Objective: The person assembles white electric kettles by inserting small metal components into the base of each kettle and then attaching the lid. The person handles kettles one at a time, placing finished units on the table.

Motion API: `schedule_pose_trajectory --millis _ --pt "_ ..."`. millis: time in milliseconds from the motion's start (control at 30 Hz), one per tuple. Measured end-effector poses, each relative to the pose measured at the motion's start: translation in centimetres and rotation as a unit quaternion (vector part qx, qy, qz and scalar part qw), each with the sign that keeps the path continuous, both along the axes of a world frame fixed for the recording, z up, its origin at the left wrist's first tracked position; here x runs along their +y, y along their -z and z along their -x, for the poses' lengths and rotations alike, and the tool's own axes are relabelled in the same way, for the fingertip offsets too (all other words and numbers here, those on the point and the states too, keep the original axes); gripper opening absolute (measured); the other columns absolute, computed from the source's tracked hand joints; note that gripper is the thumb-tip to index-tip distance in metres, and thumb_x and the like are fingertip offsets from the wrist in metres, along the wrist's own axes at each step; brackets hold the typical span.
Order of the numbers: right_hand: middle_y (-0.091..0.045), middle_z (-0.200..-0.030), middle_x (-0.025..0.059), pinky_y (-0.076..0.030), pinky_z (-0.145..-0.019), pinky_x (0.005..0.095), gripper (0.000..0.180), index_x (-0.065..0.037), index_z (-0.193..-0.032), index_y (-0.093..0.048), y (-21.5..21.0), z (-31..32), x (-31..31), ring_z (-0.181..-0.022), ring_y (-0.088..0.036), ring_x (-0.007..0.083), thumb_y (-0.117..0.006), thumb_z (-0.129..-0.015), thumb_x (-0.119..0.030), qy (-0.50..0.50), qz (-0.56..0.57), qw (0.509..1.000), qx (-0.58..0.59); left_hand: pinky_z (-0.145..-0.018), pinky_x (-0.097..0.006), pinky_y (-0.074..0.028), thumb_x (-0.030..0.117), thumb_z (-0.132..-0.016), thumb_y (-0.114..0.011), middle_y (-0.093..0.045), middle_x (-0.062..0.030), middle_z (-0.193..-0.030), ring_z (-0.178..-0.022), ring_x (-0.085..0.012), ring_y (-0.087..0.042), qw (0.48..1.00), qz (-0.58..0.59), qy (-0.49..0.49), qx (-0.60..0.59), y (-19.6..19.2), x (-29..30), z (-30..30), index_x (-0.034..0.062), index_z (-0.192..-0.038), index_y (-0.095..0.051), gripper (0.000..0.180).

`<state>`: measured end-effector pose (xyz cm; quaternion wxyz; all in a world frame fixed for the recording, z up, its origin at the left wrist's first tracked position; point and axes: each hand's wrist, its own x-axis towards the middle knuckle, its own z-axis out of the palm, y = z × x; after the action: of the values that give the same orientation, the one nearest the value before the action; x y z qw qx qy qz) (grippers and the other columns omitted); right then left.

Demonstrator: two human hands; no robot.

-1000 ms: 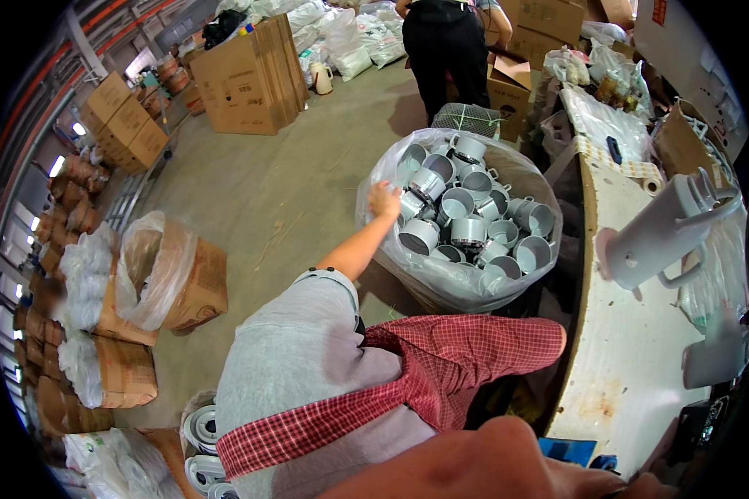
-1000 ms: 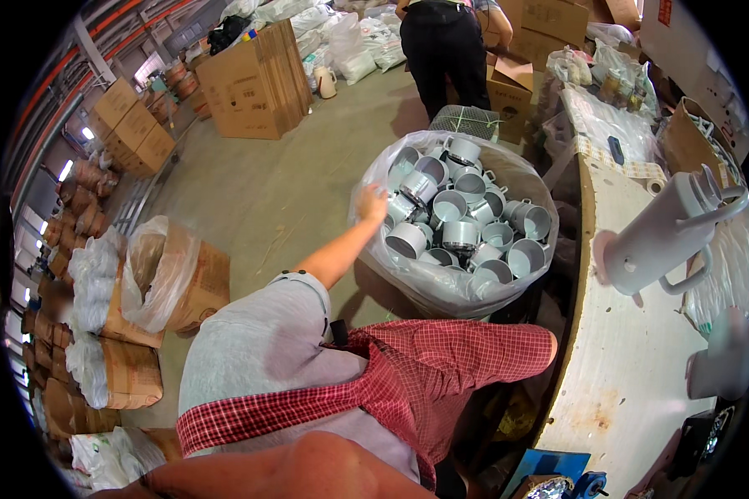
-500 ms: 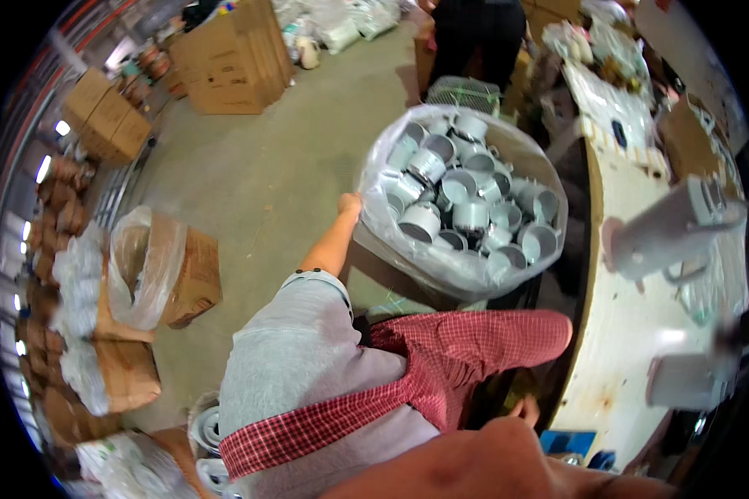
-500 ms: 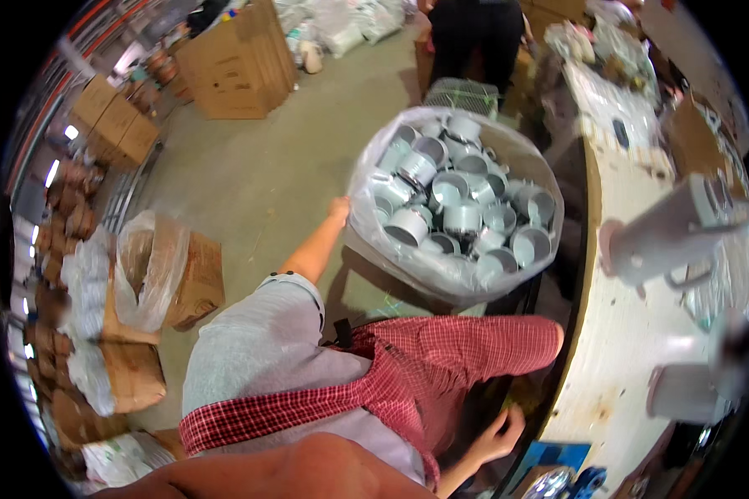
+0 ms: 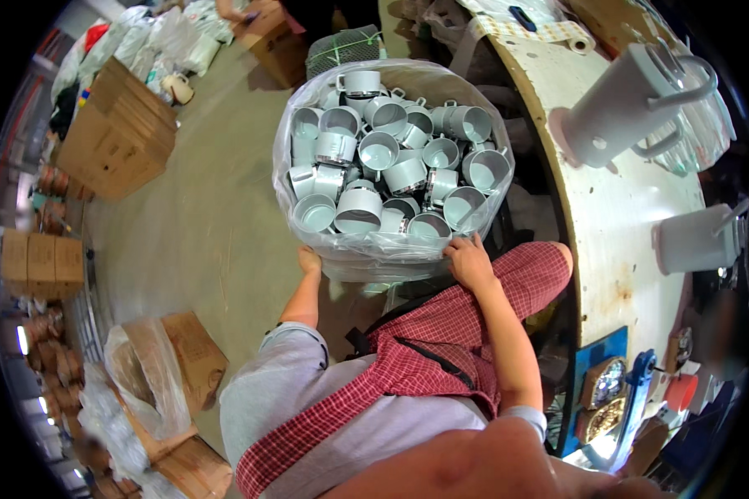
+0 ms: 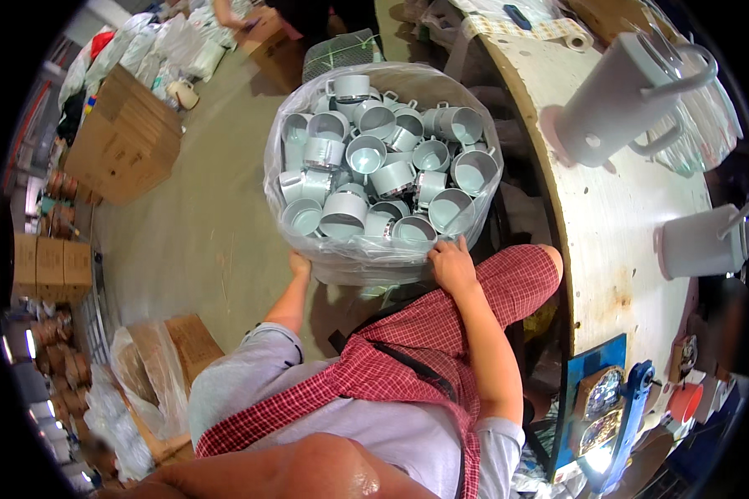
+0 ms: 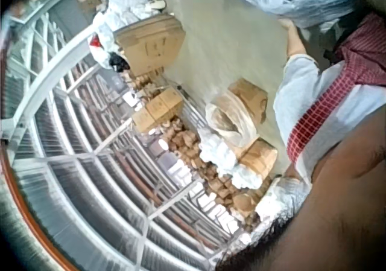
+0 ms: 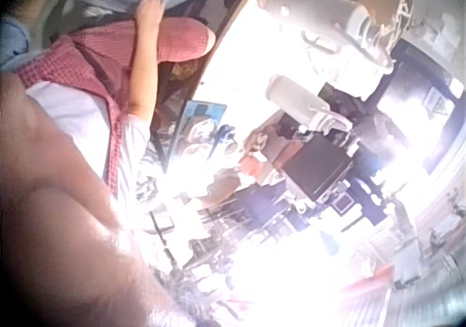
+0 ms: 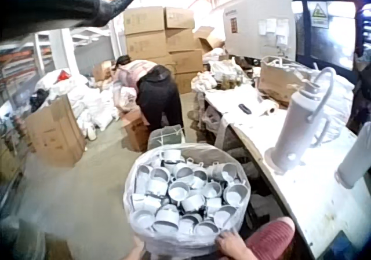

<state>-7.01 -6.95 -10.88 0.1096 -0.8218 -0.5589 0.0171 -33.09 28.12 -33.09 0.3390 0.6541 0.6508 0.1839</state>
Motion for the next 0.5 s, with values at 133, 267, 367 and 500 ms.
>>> schedule_pose_trajectory --millis 133,267,367,500 --pt "-0.062 -0.083 0.0062 -0.048 -0.079 0.0369 0.009 -0.008 -0.079 -0.064 -1.8 1.4 2.5 -0.088 -0.062 0.0242 -0.056 -0.078 -0.011 0.064 -0.023 0.997 -0.023 -0.096 -0.041 -0.043 0.027 -0.090 -0.058 -0.061 -0.0211 -0.124 -0.112 -0.0314 -0.058 0.984 -0.139 0.043 -0.098 1.0 3.3 1.4 -0.0001 -0.123 -0.059 0.043" --pt "-0.067 -0.114 0.0126 -0.049 -0.088 0.0340 0.022 -0.008 -0.101 -0.072 -1.8 -0.1 1.0 -0.110 -0.063 0.0264 -0.055 -0.087 -0.015 0.157 0.361 0.914 0.100 -0.101 -0.038 -0.041 0.025 -0.092 -0.054 -0.057 -0.0188 -0.129 -0.118 -0.0298 -0.053 0.973 0.131 0.182 -0.051 2.0 -0.3 0.3 -0.0002 -0.133 -0.051 0.048" --pt "-0.067 -0.117 0.0162 -0.053 -0.084 0.0419 0.027 -0.007 -0.107 -0.072 4.0 -1.0 3.0 -0.105 -0.066 0.0322 -0.057 -0.087 -0.018 0.100 0.330 0.930 0.127 -0.084 -0.041 -0.047 0.019 -0.089 -0.054 -0.058 -0.0211 -0.111 -0.100 -0.0305 -0.058 0.902 0.122 0.357 0.210 1.6 4.3 4.0 -0.0023 -0.119 -0.053 0.037" --pt "-0.069 -0.108 0.0155 -0.055 -0.077 0.0422 0.023 -0.006 -0.098 -0.072 -0.9 0.1 1.9 -0.098 -0.068 0.0311 -0.062 -0.084 -0.020 0.104 0.262 0.937 0.204 -0.055 -0.045 -0.049 0.010 -0.077 -0.063 -0.065 -0.0188 -0.071 -0.065 -0.0297 -0.066 0.668 0.112 0.629 0.381 0.0 -1.4 3.6 0.0009 -0.085 -0.068 0.013"
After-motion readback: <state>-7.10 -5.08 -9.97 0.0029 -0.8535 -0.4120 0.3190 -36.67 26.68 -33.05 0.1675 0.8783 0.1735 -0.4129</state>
